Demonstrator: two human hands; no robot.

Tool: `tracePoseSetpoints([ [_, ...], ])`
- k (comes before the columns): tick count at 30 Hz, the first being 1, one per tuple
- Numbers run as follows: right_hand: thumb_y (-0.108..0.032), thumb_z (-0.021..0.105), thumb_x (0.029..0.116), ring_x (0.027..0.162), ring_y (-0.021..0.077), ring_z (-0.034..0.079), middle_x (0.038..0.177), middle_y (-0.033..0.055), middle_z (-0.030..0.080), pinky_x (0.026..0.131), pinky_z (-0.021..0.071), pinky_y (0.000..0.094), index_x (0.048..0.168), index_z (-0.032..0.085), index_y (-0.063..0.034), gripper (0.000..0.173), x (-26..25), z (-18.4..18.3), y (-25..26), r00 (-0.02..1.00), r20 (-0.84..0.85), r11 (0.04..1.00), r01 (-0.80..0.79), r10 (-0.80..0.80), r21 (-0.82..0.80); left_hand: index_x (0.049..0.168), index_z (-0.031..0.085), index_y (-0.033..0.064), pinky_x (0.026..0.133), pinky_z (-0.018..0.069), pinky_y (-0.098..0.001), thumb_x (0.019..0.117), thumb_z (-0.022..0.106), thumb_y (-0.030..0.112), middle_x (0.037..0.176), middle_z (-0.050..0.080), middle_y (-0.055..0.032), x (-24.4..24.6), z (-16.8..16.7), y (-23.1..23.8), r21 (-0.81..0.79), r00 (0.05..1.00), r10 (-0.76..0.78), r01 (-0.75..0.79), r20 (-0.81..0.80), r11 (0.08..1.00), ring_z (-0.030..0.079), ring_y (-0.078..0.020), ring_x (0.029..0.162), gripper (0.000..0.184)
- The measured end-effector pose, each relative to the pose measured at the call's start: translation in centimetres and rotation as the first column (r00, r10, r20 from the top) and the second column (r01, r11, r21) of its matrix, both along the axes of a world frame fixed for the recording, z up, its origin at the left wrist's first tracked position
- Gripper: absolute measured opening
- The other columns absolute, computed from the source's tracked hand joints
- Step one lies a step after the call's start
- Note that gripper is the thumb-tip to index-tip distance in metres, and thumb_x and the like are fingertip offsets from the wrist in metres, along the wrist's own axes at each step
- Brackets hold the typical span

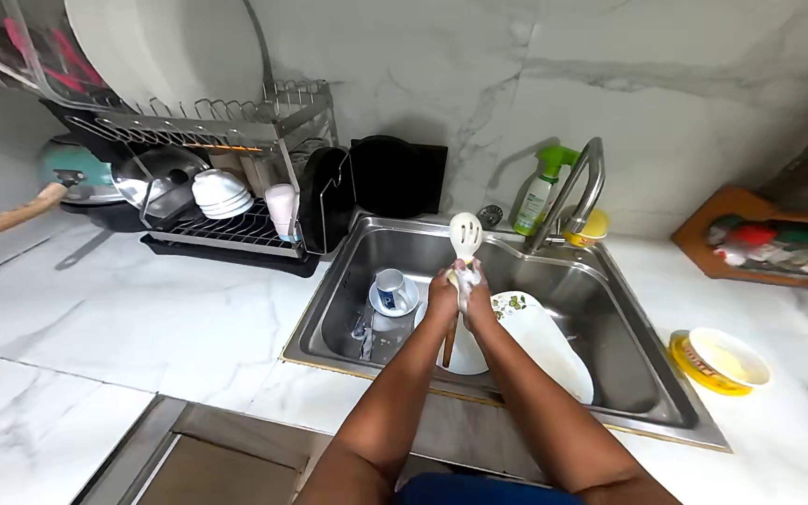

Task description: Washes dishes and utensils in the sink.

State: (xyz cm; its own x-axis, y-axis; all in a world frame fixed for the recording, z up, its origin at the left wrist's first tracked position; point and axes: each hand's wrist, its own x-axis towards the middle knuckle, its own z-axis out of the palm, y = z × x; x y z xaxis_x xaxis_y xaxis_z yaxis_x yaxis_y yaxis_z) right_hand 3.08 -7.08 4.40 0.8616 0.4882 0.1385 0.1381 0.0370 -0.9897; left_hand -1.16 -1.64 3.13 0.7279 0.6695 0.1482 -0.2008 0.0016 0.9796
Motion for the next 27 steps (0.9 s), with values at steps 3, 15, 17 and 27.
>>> tracePoseSetpoints([
  [3, -0.012, 0.062, 0.1014, 0.109, 0.0251, 0.065, 0.121, 0.0244, 0.065, 0.097, 0.0542, 0.0396, 0.137, 0.053, 0.0098, 0.043, 1.0, 0.1, 0.1, 0.998, 0.055, 0.999, 0.045, -0.044, -0.016, 0.119, 0.066, -0.0091, 0.099, 0.0505, -0.0375, 0.0970, 0.055, -0.002, 0.131, 0.057, -0.0224, -0.3, -0.3, 1.0, 0.028, 1.000, -0.008, 0.008, -0.004, 1.000, 0.058, -0.0239, 0.115, 0.026],
  [15, -0.020, 0.042, 0.1107, 0.127, 0.0441, 0.057, 0.135, 0.0335, 0.058, 0.110, 0.0424, 0.0567, 0.140, 0.053, 0.0101, 0.043, 3.2, -0.7, -0.6, 0.804, 0.160, 0.516, -0.201, 0.572, -0.833, 0.132, 0.051, -0.0016, 0.086, 0.0563, -0.0402, 0.1049, 0.053, 0.004, 0.114, 0.065, -0.0181, -0.6, -1.5, 3.1, -0.548, 0.967, 0.182, -0.054, 0.181, 0.834, 0.066, -0.0240, 0.097, 0.028],
  [17, -0.029, 0.045, 0.1097, 0.129, 0.0451, 0.057, 0.138, 0.0318, 0.057, 0.111, 0.0428, 0.0589, 0.147, 0.046, 0.0059, 0.051, 1.7, -1.6, -1.2, 0.778, 0.198, 0.498, -0.165, 0.597, -0.852, 0.130, 0.054, -0.0006, 0.078, 0.0559, -0.0413, 0.1005, 0.062, 0.005, 0.112, 0.064, -0.0183, -0.3, -2.0, 3.5, -0.590, 0.957, 0.285, -0.201, 0.053, 0.782, 0.064, -0.0248, 0.092, 0.032],
  [27, -0.031, 0.060, 0.1042, 0.103, 0.0393, 0.068, 0.114, 0.0252, 0.068, 0.093, 0.0530, 0.0563, 0.142, 0.051, -0.0015, 0.048, 2.3, -3.0, -10.3, 0.817, 0.173, 0.549, -0.198, 0.550, -0.812, 0.125, 0.060, 0.0029, 0.077, 0.0551, -0.0360, 0.1043, 0.060, 0.027, 0.110, 0.064, -0.0122, -0.9, -1.7, 5.4, -0.613, 0.861, 0.509, -0.405, -0.005, 0.678, 0.062, -0.0189, 0.090, 0.032],
])
